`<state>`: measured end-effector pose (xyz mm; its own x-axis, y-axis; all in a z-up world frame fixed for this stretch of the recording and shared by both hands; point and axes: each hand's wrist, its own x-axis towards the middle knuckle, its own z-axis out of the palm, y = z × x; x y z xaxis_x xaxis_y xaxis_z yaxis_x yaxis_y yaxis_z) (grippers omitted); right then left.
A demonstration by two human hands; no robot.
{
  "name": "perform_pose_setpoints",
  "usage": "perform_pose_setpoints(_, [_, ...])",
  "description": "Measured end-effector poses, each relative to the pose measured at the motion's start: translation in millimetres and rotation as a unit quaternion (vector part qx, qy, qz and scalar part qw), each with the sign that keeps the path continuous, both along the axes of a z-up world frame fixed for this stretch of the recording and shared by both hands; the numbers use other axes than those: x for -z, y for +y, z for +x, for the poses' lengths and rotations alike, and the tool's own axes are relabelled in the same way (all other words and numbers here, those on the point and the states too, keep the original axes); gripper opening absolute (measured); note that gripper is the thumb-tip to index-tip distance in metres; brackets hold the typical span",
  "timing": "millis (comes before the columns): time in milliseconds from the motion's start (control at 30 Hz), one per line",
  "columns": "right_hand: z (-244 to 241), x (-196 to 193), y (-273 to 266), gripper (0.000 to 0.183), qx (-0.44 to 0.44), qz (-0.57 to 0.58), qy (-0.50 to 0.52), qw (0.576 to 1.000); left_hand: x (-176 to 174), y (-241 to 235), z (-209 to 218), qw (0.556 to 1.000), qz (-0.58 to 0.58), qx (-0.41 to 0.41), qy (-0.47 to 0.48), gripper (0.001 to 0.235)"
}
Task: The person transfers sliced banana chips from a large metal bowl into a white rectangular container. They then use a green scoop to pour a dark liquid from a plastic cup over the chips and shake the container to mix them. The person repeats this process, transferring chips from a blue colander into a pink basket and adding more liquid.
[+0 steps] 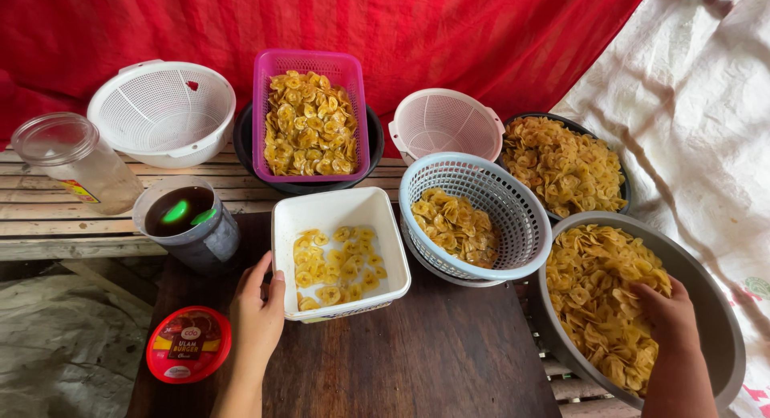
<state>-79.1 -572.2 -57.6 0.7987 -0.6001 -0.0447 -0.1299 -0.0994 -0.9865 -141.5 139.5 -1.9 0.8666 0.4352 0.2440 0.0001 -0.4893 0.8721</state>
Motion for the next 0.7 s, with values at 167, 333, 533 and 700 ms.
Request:
perform_pose_setpoints(167, [-2,-21,-6,0.053,0.064,0.017,0.016,0.998,3,-1,0,0.999,-0.032,0.009,-0.008,0.041])
perform_pose_setpoints(333, [14,-47,-18,0.048,0.062,0.032,0.011,0.998,0,-2,-1,0.999,-0.032,0.012,-0.021,0.041])
perform_pose_setpoints(533, [50,-101,26,0.035,-0.107,0.162,-0.078,0.978,0,-5,-2,0.998,-0.062,0.008,-0.030,0.041])
perform_pose_setpoints(700, [73,-191,173,0.032,-0.376,0.191,-0.172,0.890,2,-6,-2,0.997,-0.065,0.009,-0.038,0.041])
